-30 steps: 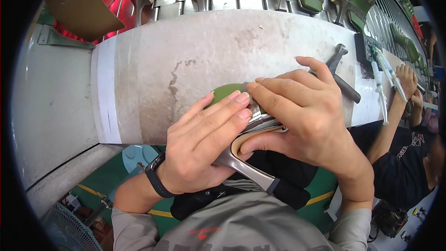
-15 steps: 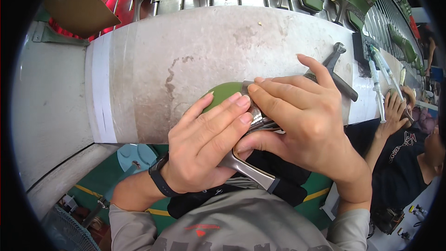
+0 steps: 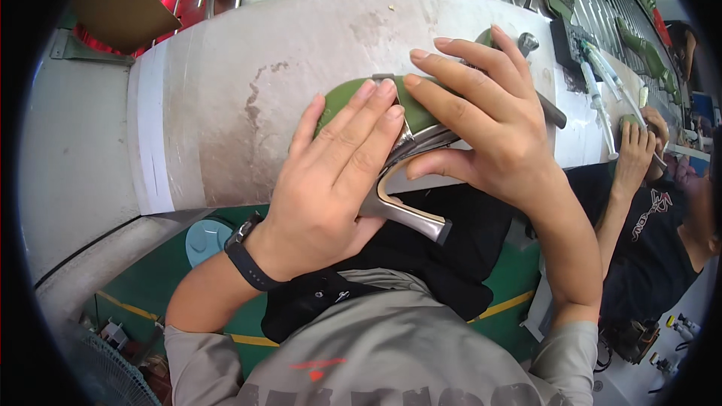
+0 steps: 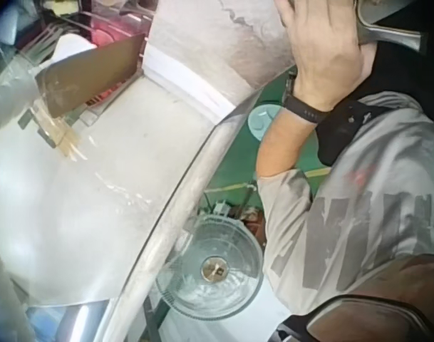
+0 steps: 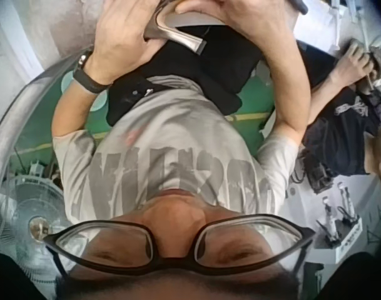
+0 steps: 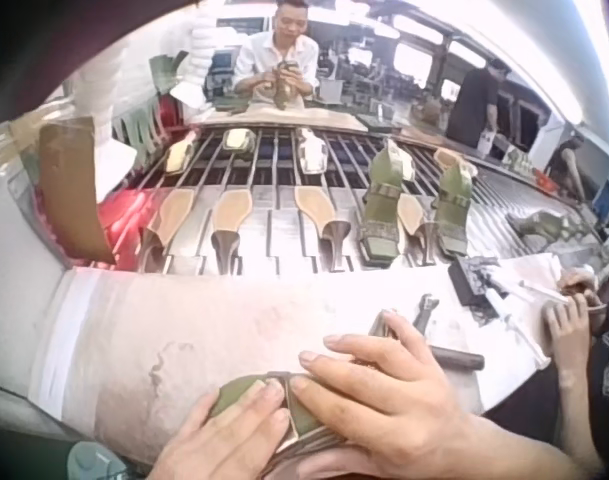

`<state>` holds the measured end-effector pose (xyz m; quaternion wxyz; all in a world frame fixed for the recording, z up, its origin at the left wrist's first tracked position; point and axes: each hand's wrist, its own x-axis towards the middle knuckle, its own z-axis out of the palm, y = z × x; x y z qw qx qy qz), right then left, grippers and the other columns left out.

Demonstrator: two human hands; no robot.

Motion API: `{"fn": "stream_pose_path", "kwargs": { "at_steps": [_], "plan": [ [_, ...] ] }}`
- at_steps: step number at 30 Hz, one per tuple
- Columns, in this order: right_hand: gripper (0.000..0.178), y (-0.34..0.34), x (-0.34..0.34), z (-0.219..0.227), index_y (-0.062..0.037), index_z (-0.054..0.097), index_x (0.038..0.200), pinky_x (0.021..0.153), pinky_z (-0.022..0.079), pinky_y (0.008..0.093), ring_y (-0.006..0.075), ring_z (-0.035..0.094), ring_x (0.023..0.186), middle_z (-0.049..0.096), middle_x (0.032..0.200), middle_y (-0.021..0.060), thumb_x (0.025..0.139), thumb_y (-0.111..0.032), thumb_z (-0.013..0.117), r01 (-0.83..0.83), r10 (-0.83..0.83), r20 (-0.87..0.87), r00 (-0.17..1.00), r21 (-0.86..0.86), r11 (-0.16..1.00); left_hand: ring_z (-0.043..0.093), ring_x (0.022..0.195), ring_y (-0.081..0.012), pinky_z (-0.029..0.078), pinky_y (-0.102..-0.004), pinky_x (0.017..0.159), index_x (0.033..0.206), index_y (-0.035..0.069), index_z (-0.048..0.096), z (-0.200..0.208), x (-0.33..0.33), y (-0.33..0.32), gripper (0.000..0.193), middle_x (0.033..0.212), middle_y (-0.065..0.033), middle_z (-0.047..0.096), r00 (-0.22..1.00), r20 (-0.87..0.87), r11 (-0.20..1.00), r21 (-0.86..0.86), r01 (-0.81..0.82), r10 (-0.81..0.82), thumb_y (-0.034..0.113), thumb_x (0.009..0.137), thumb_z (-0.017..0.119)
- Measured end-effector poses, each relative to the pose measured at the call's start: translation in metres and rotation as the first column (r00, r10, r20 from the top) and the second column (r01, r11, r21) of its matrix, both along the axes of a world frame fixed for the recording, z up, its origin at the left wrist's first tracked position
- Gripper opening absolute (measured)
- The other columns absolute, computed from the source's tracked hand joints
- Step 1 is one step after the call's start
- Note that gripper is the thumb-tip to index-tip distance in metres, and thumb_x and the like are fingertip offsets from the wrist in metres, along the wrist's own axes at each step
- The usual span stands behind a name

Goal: The person attaches heels and soles onto shoe lasts by hand, hammers the edges using a cobbler's hammer, injects glue with a syringe, and places the shoes back on the conveyor.

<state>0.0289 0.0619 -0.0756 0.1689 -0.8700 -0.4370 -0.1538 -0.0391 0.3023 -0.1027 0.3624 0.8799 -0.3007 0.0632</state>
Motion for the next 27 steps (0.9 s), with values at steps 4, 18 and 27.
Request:
{"fn": "stream_pose_path", "kwargs": {
  "at_steps": [4, 18, 27],
  "plan": [
    [0.072, 0.000, -0.001, -0.009, -0.0059, 0.075, 0.120, 0.114, 0.039, 0.0589, 0.0318, 0.069, 0.114, 0.075, 0.119, 0.0083, 0.077, -0.063, 0.075, -0.025, 0.022, 0.061, 0.998, 0.044, 0.999, 0.051, 0.146, -0.0430, 0.032, -0.0591, 0.121, 0.155, -0.003, 0.046, -0.006, -0.001, -0.001, 0.088, 0.157, -0.0278, 0.050, 0.999, 0.043, 0.999, 0.033, 0.003, -0.004, 0.011, 0.077, 0.085],
    [0.065, -0.003, -0.003, -0.011, -0.0055, 0.076, 0.113, 0.114, 0.039, 0.0577, 0.0259, 0.069, 0.103, 0.075, 0.113, 0.0059, 0.079, -0.060, 0.074, 0.005, -0.006, 0.017, 1.000, 0.065, 0.998, 0.050, 0.145, -0.0466, 0.031, -0.0646, 0.121, 0.155, -0.002, 0.046, -0.013, 0.001, -0.006, 0.079, 0.156, -0.0307, 0.050, 0.994, 0.104, 0.996, 0.083, 0.032, -0.040, 0.006, 0.083, 0.079],
    [0.056, 0.023, 0.005, 0.044, -0.0055, 0.077, 0.109, 0.117, 0.038, 0.0606, 0.0294, 0.070, 0.110, 0.078, 0.108, 0.0089, 0.061, -0.025, 0.095, 0.109, -0.179, -0.375, 0.909, -0.201, 0.974, 0.048, 0.147, -0.0470, 0.030, -0.0646, 0.120, 0.155, -0.006, 0.042, -0.017, -0.002, -0.008, 0.086, 0.156, -0.0327, 0.048, 0.987, 0.160, 0.994, 0.108, -0.031, 0.013, 0.012, 0.082, 0.082]
  ]
}}
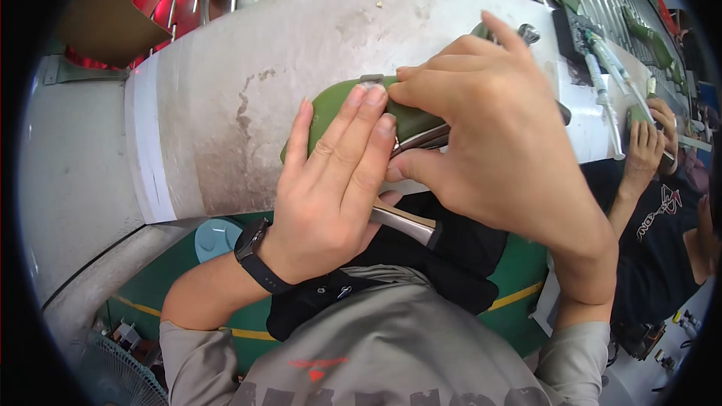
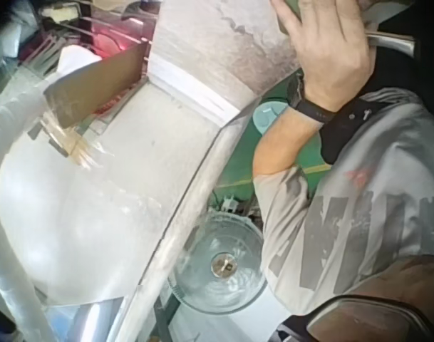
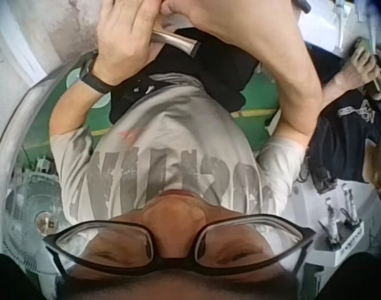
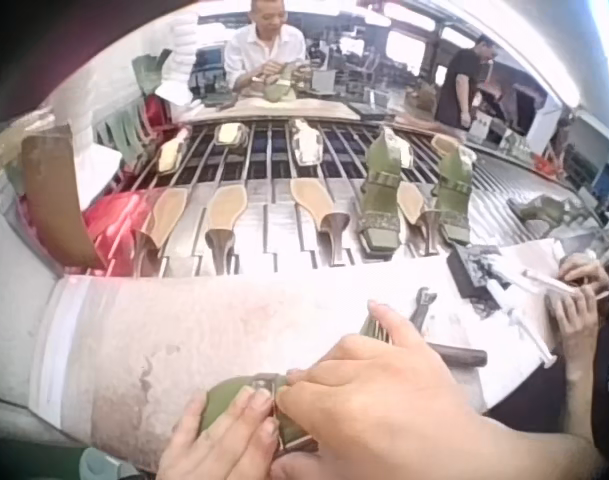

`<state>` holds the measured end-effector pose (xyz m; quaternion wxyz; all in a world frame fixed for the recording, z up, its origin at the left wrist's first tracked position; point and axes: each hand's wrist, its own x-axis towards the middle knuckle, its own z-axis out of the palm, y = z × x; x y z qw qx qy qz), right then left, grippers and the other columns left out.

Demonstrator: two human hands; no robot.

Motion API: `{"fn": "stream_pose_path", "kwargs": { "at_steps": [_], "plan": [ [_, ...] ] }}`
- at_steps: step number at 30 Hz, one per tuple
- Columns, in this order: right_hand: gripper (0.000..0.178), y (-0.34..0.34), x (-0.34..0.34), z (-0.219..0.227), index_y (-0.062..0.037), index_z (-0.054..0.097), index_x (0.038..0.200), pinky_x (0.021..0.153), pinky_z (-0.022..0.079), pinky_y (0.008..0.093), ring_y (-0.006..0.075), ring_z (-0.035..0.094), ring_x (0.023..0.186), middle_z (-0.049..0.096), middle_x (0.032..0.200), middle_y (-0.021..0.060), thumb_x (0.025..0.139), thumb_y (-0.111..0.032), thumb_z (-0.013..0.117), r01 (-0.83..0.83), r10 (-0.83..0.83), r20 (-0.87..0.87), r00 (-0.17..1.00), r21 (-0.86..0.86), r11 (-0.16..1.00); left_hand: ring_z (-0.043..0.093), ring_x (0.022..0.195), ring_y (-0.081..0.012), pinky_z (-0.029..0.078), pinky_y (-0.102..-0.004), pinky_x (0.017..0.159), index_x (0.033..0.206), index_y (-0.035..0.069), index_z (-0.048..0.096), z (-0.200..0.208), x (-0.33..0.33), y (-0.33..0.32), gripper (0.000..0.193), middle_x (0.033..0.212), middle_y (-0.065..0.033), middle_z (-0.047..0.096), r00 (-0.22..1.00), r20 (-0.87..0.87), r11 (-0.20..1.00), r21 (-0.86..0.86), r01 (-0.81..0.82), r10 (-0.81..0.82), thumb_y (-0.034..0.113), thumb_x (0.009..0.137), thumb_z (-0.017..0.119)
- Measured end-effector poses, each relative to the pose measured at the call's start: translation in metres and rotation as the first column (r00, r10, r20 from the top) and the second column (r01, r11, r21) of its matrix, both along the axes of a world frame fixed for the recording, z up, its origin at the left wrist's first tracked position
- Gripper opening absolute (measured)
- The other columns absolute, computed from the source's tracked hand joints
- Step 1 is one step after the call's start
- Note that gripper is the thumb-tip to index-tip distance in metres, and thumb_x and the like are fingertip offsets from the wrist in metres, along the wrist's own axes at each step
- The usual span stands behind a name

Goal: The person attaches heels and soles onto shoe lasts by hand, hammers the edges using a cobbler's hammer, injects glue with a syringe, and places the shoes back on the conveyor.

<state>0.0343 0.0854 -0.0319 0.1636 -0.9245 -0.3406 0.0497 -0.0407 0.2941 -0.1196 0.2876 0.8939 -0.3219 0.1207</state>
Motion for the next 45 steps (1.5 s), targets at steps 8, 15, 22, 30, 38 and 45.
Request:
{"fn": "stream_pose_path", "kwargs": {
  "at_steps": [8, 15, 22, 30, 38, 45],
  "plan": [
    [0.076, -0.052, -0.009, -0.035, -0.0128, 0.071, 0.132, 0.116, 0.039, 0.0598, 0.0400, 0.049, 0.142, 0.057, 0.151, 0.0134, 0.065, -0.043, 0.093, -0.020, -0.025, 0.232, 0.972, 0.191, 0.981, 0.042, 0.151, -0.0432, 0.029, -0.0635, 0.121, 0.156, 0.000, 0.043, 0.036, 0.018, 0.009, 0.103, 0.161, -0.0236, 0.044, 0.959, -0.249, 0.991, -0.032, 0.130, -0.134, 0.052, 0.079, 0.087],
    [0.069, -0.044, -0.012, -0.030, -0.0099, 0.072, 0.133, 0.117, 0.042, 0.0524, 0.0434, 0.047, 0.146, 0.059, 0.150, 0.0158, 0.073, -0.040, 0.091, 0.019, -0.056, 0.154, 0.987, 0.231, 0.973, 0.053, 0.135, -0.0438, 0.040, -0.0495, 0.115, 0.149, -0.005, 0.050, 0.019, 0.059, 0.000, 0.080, 0.149, -0.0246, 0.055, 0.935, -0.294, 0.975, -0.160, 0.157, -0.199, 0.027, 0.082, 0.080],
    [0.076, -0.029, 0.002, -0.009, -0.0069, 0.070, 0.132, 0.113, 0.044, 0.0505, 0.0422, 0.050, 0.142, 0.059, 0.148, 0.0189, 0.067, -0.036, 0.095, 0.130, -0.142, 0.055, 0.988, 0.183, 0.974, 0.054, 0.132, -0.0445, 0.040, -0.0488, 0.114, 0.148, -0.007, 0.050, 0.023, 0.060, -0.007, 0.074, 0.145, -0.0259, 0.056, 0.930, -0.339, 0.987, -0.126, 0.104, -0.141, 0.024, 0.085, 0.075],
    [0.056, -0.115, -0.025, -0.089, -0.0082, 0.068, 0.136, 0.106, 0.046, 0.0438, 0.0353, 0.061, 0.122, 0.063, 0.137, 0.0179, 0.081, -0.001, 0.076, 0.430, -0.539, 0.107, 0.836, 0.483, 0.763, 0.052, 0.134, -0.0445, 0.038, -0.0478, 0.116, 0.153, -0.006, 0.045, 0.029, 0.058, -0.020, 0.079, 0.147, -0.0266, 0.054, 0.954, -0.272, 0.992, -0.063, 0.111, -0.124, 0.025, 0.086, 0.076],
    [0.051, -0.099, -0.024, -0.076, -0.0044, 0.067, 0.129, 0.086, 0.052, 0.0452, 0.0346, 0.067, 0.096, 0.068, 0.100, 0.0139, 0.079, 0.007, 0.063, 0.404, -0.459, 0.227, 0.859, 0.252, 0.880, 0.059, 0.124, -0.0454, 0.043, -0.0469, 0.109, 0.161, -0.001, 0.036, 0.049, 0.075, -0.056, 0.099, 0.137, -0.0287, 0.060, 0.831, -0.555, 0.999, -0.018, 0.033, -0.037, 0.026, 0.079, 0.086],
    [0.032, -0.102, -0.065, -0.045, 0.0016, 0.072, 0.119, 0.097, 0.053, 0.0383, 0.0273, 0.071, 0.110, 0.072, 0.117, 0.0211, 0.091, -0.013, 0.077, 0.475, -0.151, -0.455, 0.878, 0.786, 0.396, 0.063, 0.108, -0.0445, 0.046, -0.0458, 0.100, 0.162, -0.006, 0.031, 0.049, 0.084, -0.035, 0.106, 0.120, -0.0266, 0.065, 0.874, -0.437, 0.971, 0.009, 0.240, -0.212, 0.022, 0.075, 0.085]
  ]
}}
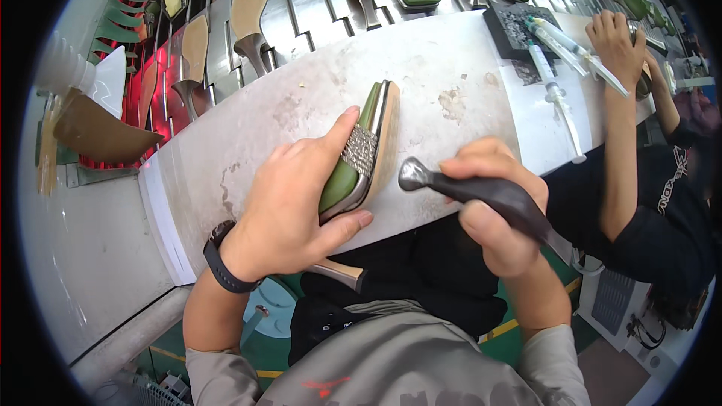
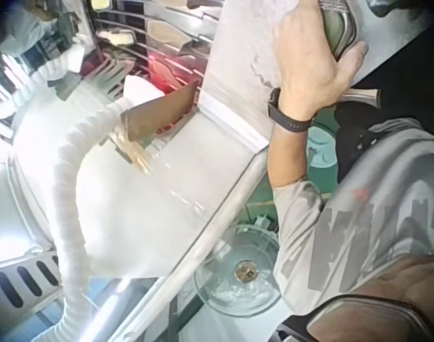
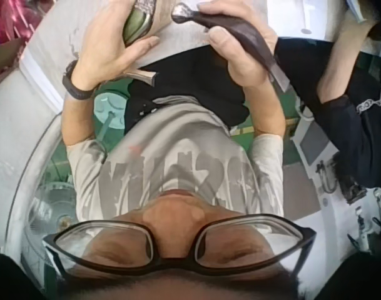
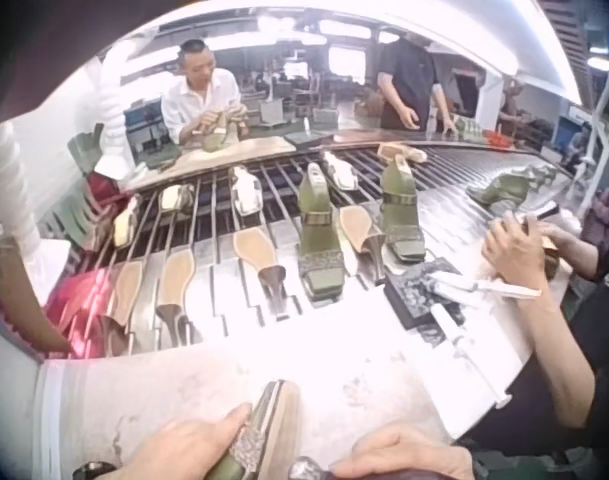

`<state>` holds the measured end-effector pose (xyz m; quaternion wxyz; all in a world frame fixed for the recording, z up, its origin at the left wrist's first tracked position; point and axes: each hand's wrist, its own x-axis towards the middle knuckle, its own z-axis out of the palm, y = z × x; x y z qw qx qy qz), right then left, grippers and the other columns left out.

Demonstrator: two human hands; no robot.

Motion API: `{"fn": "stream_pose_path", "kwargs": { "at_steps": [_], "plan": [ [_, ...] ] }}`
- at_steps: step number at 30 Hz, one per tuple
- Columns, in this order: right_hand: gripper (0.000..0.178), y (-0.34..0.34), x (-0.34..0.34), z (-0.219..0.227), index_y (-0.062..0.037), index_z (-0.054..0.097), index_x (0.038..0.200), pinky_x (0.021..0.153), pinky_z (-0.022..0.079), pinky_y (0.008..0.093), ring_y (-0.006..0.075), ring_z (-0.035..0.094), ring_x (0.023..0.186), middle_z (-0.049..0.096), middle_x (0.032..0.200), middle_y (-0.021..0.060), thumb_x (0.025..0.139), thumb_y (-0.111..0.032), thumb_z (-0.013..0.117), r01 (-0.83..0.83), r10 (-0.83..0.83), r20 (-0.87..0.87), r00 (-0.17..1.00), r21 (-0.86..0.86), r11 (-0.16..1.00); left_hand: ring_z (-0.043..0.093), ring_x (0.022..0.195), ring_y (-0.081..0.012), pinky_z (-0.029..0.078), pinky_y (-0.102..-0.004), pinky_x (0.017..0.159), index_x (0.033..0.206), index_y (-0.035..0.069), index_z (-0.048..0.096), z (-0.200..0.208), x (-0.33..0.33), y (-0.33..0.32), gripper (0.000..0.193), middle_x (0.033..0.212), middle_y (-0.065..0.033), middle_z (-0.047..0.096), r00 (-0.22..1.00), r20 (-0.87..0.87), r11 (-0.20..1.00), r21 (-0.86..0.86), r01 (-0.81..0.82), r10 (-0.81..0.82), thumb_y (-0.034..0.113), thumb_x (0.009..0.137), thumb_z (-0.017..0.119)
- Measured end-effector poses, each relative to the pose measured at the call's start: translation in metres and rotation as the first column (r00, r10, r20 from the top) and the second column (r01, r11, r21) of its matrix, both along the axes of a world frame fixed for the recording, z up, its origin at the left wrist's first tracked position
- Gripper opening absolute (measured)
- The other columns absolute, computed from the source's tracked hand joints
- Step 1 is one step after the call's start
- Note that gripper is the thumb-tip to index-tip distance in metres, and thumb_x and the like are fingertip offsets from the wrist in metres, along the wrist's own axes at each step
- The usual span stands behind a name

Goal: The person attaches heels and soles onto shoe lasts by hand, hammers the edges using a cobbler's hammer, injects glue with a syringe, and places the shoes back on the conveyor.

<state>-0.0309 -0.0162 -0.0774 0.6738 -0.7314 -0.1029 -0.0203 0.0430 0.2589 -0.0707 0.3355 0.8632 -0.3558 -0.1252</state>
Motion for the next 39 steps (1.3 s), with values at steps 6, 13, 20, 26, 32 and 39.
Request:
{"fn": "stream_pose_path", "kwargs": {
  "at_steps": [6, 13, 20, 26, 32, 39],
  "plan": [
    [0.030, 0.024, 0.014, 0.007, 0.0033, 0.069, 0.120, 0.104, 0.055, 0.0360, 0.0266, 0.073, 0.116, 0.074, 0.124, 0.0217, 0.092, -0.004, 0.078, -0.034, 0.053, -0.129, 0.990, 0.148, 0.988, 0.063, 0.103, -0.0384, 0.046, -0.0451, 0.092, 0.161, -0.005, 0.034, -0.006, 0.005, -0.004, 0.103, 0.120, -0.0201, 0.066, 0.997, 0.073, 0.996, -0.080, 0.029, -0.023, 0.015, 0.074, 0.086],
    [0.031, 0.019, 0.050, 0.021, 0.0022, 0.069, 0.119, 0.093, 0.061, 0.0364, 0.0268, 0.077, 0.108, 0.077, 0.115, 0.0190, 0.090, -0.002, 0.079, -0.127, 0.121, -0.097, 0.988, -0.054, 0.990, 0.064, 0.101, -0.0375, 0.046, -0.0456, 0.092, 0.158, -0.009, 0.037, -0.006, 0.009, 0.001, 0.105, 0.115, -0.0171, 0.066, 0.999, 0.040, 0.998, -0.055, 0.023, -0.021, 0.013, 0.069, 0.088],
    [0.028, 0.026, 0.081, 0.037, 0.0082, 0.068, 0.112, 0.103, 0.054, 0.0390, 0.0272, 0.073, 0.108, 0.076, 0.116, 0.0239, 0.094, -0.012, 0.068, 0.041, -0.062, -0.265, 0.962, -0.085, 0.996, 0.064, 0.103, -0.0397, 0.046, -0.0465, 0.092, 0.157, -0.009, 0.038, -0.008, 0.008, 0.003, 0.104, 0.123, -0.0208, 0.066, 0.997, 0.077, 0.996, -0.078, 0.036, -0.030, 0.015, 0.070, 0.087],
    [0.022, 0.019, 0.085, 0.024, 0.0052, 0.072, 0.113, 0.082, 0.057, 0.0276, 0.0119, 0.072, 0.090, 0.079, 0.102, 0.0106, 0.093, -0.004, 0.073, -0.051, 0.056, -0.183, 0.982, 0.032, 0.998, 0.062, 0.103, -0.0401, 0.046, -0.0463, 0.093, 0.158, -0.009, 0.035, -0.009, 0.007, 0.007, 0.105, 0.122, -0.0206, 0.065, 0.996, 0.085, 0.995, -0.094, 0.039, -0.031, 0.014, 0.071, 0.087],
    [0.030, 0.035, 0.040, 0.032, 0.0030, 0.071, 0.110, 0.095, 0.061, 0.0388, 0.0313, 0.076, 0.111, 0.077, 0.113, 0.0214, 0.083, -0.002, 0.082, -0.170, 0.174, -0.002, 0.985, -0.202, 0.964, 0.061, 0.103, -0.0392, 0.045, -0.0462, 0.092, 0.160, -0.007, 0.034, -0.010, 0.002, 0.012, 0.106, 0.116, -0.0182, 0.064, 0.995, 0.102, 0.993, -0.115, 0.008, 0.004, 0.015, 0.071, 0.088],
    [0.035, 0.062, -0.006, 0.020, 0.0030, 0.067, 0.117, 0.097, 0.061, 0.0443, 0.0392, 0.075, 0.111, 0.074, 0.119, 0.0235, 0.086, -0.001, 0.080, 0.005, 0.045, 0.177, 0.983, -0.273, 0.962, 0.063, 0.103, -0.0390, 0.046, -0.0472, 0.093, 0.161, -0.005, 0.033, -0.010, 0.000, 0.013, 0.106, 0.114, -0.0188, 0.065, 0.989, 0.144, 0.991, -0.132, 0.011, 0.008, 0.017, 0.072, 0.086]
  ]
}}
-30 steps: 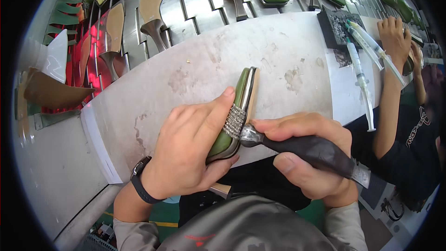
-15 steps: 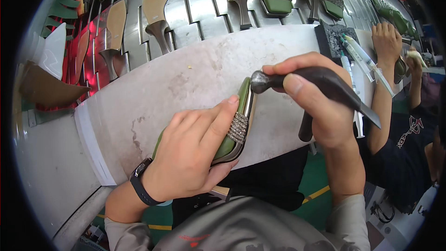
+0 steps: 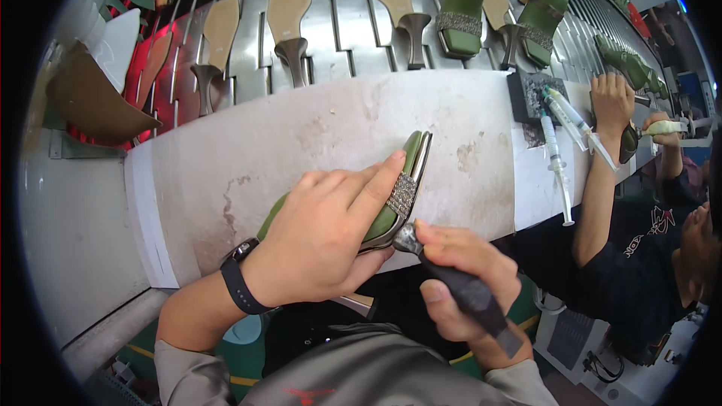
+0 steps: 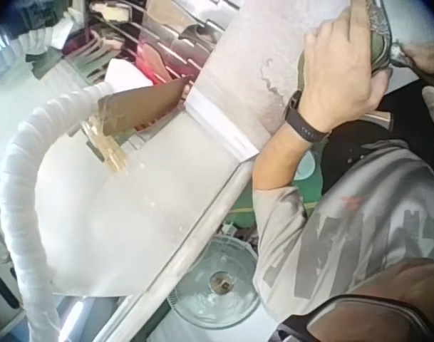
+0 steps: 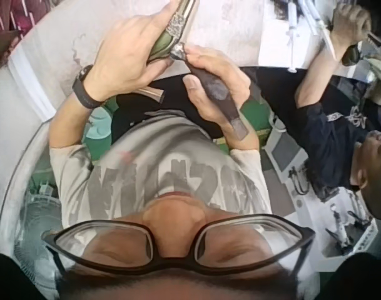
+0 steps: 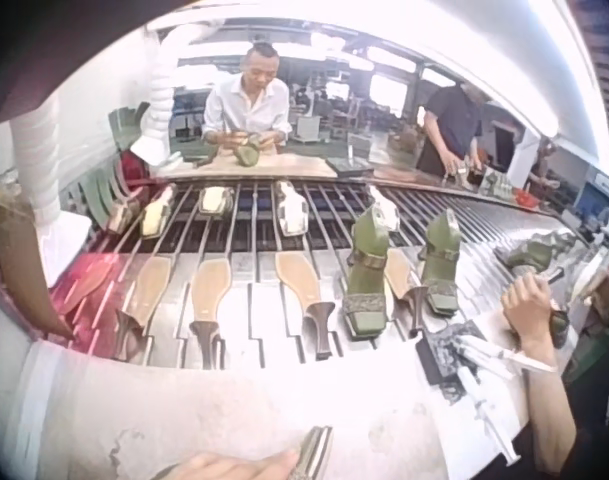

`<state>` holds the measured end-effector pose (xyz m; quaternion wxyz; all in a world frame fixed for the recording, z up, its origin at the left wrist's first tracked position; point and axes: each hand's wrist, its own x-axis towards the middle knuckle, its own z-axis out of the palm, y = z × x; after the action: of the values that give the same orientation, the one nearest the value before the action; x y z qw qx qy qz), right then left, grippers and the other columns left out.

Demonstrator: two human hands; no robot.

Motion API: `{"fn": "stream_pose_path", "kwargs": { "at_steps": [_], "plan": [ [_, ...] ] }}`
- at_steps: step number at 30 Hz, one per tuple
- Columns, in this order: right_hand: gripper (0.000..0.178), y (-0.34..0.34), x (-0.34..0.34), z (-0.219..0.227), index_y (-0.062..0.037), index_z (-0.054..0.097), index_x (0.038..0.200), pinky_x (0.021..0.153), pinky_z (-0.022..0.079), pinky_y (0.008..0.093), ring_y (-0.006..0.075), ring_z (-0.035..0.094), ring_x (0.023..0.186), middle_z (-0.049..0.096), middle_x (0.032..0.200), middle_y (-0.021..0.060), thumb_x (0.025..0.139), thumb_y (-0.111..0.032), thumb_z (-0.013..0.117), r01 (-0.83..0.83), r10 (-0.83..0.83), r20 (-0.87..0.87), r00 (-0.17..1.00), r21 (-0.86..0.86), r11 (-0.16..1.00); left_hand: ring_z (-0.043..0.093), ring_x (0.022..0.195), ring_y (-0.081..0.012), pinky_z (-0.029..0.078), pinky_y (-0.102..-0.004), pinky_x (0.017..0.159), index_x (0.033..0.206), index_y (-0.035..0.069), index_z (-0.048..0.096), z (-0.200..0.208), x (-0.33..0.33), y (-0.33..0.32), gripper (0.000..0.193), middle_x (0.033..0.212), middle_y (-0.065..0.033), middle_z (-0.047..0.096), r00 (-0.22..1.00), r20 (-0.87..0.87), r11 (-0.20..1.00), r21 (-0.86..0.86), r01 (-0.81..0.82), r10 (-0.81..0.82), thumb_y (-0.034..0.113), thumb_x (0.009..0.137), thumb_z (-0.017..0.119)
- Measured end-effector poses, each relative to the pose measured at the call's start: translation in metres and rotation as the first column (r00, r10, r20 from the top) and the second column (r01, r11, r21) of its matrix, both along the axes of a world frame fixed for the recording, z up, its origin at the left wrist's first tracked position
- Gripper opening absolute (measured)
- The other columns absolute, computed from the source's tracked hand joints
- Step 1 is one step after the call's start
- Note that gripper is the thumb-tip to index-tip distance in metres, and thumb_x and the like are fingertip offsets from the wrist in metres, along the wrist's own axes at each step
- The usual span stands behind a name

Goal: The person attaches heels and soles onto shoe lasts by hand, hammers the edges using a cobbler's hammer, injects glue with a syringe, and places the shoes back on the conveyor.

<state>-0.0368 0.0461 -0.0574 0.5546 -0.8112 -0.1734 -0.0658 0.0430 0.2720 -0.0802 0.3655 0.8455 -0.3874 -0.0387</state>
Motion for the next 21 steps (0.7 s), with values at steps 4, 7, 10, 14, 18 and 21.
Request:
{"fn": "stream_pose_path", "kwargs": {
  "at_steps": [4, 7, 10, 14, 18, 21],
  "plan": [
    [0.034, 0.029, -0.025, -0.012, 0.0027, 0.071, 0.111, 0.092, 0.062, 0.0434, 0.0404, 0.075, 0.109, 0.075, 0.113, 0.0231, 0.080, -0.004, 0.083, 0.163, -0.153, 0.162, 0.975, -0.052, 0.985, 0.064, 0.104, -0.0392, 0.047, -0.0459, 0.094, 0.161, -0.006, 0.033, 0.002, -0.006, 0.000, 0.106, 0.113, -0.0198, 0.065, 1.000, -0.016, 1.000, 0.019, 0.000, 0.000, 0.018, 0.071, 0.083],
    [0.038, 0.061, -0.038, -0.031, 0.0024, 0.073, 0.111, 0.090, 0.062, 0.0406, 0.0388, 0.075, 0.104, 0.076, 0.111, 0.0205, 0.076, -0.006, 0.086, 0.223, -0.191, 0.317, 0.929, -0.070, 0.972, 0.064, 0.104, -0.0394, 0.047, -0.0459, 0.094, 0.161, -0.006, 0.032, 0.000, -0.009, 0.003, 0.107, 0.114, -0.0205, 0.065, 1.000, 0.006, 0.999, 0.033, 0.002, -0.002, 0.019, 0.070, 0.082],
    [0.040, 0.059, -0.035, -0.035, 0.0034, 0.070, 0.114, 0.089, 0.062, 0.0421, 0.0387, 0.075, 0.102, 0.076, 0.111, 0.0210, 0.079, -0.009, 0.085, 0.174, -0.145, 0.346, 0.927, -0.055, 0.983, 0.064, 0.106, -0.0400, 0.047, -0.0465, 0.096, 0.160, -0.006, 0.033, -0.002, -0.011, 0.009, 0.103, 0.118, -0.0218, 0.066, 0.999, 0.044, 1.000, -0.003, 0.012, -0.012, 0.021, 0.074, 0.081],
    [0.039, 0.035, -0.030, -0.021, 0.0032, 0.069, 0.116, 0.091, 0.062, 0.0438, 0.0384, 0.075, 0.103, 0.075, 0.112, 0.0216, 0.082, -0.009, 0.084, 0.179, -0.121, 0.358, 0.926, -0.135, 0.975, 0.064, 0.114, -0.0406, 0.048, -0.0465, 0.101, 0.152, -0.004, 0.049, -0.017, 0.007, 0.041, 0.073, 0.131, -0.0233, 0.066, 0.992, -0.039, 0.987, -0.116, 0.111, -0.116, 0.027, 0.090, 0.075],
    [0.040, 0.051, -0.029, -0.028, 0.0029, 0.071, 0.112, 0.085, 0.064, 0.0400, 0.0365, 0.075, 0.101, 0.075, 0.113, 0.0199, 0.076, -0.006, 0.086, 0.174, -0.073, 0.409, 0.910, -0.216, 0.961, 0.065, 0.116, -0.0401, 0.050, -0.0461, 0.100, 0.137, -0.003, 0.063, -0.019, -0.001, 0.045, 0.049, 0.130, -0.0218, 0.068, 0.999, -0.049, 0.992, -0.127, -0.006, 0.000, 0.030, 0.100, 0.064],
    [0.038, 0.061, -0.030, -0.029, 0.0035, 0.072, 0.108, 0.084, 0.064, 0.0385, 0.0355, 0.075, 0.101, 0.074, 0.112, 0.0203, 0.074, -0.006, 0.087, 0.125, -0.030, 0.376, 0.926, -0.230, 0.965, 0.066, 0.111, -0.0397, 0.052, -0.0458, 0.096, 0.137, -0.003, 0.063, -0.022, -0.001, 0.048, 0.050, 0.129, -0.0214, 0.068, 1.000, -0.024, 0.988, -0.151, -0.011, 0.007, 0.029, 0.099, 0.066]
  ]
}}
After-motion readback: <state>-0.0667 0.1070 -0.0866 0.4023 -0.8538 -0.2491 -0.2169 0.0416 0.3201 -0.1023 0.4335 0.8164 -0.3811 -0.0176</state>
